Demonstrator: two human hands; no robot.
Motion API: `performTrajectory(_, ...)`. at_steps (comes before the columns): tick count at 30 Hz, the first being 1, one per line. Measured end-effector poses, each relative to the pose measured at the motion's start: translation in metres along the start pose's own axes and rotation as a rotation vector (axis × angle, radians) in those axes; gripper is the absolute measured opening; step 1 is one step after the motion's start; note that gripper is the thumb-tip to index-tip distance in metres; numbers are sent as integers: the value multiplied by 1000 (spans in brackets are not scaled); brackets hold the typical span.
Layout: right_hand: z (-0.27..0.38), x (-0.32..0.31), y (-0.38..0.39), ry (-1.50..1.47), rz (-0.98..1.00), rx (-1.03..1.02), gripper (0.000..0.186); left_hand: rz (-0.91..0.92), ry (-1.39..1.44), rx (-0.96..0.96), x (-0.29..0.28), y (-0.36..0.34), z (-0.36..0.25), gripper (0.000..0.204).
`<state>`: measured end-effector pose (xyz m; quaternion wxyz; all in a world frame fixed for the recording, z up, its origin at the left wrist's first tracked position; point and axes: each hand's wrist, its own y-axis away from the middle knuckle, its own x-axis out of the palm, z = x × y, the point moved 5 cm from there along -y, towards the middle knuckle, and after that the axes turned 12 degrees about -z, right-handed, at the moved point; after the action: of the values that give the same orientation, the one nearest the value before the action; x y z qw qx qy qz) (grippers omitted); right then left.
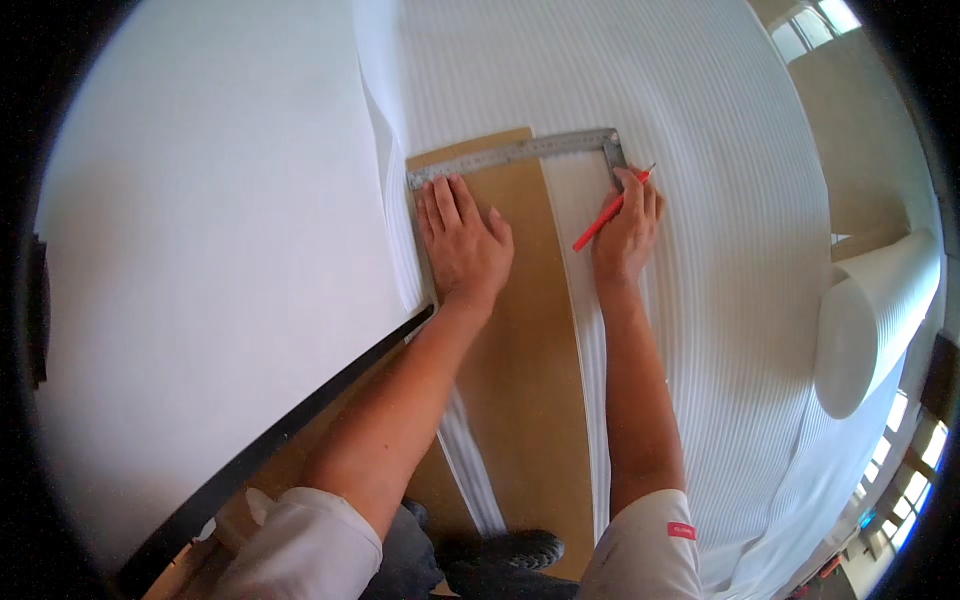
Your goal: The person marks flooring planks with a pencil and L-square, uses a hammer to tap pieces into place, and measures around a wall corner before taking a plank to a table saw to mark it for a custom cut.
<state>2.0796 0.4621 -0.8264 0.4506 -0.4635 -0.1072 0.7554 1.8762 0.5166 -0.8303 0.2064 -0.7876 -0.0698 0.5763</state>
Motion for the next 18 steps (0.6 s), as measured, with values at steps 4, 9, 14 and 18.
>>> performTrajectory(4, 29, -5, -10, -28, -107, -99, 21, 5, -3, -12, 1, 1, 3, 67)
performTrajectory(9, 83, 57, -25, -923, 514, 412, 23, 37, -9, -15, -2, 4, 4, 68)
performTrajectory(14, 109, 123, -21, -690, 751, 219, 20, 46, 9, -24, 0, 4, 6, 69)
performTrajectory(18, 111, 132, -17, -715, 725, 269, 19, 52, 11, -28, 0, 5, 10, 70)
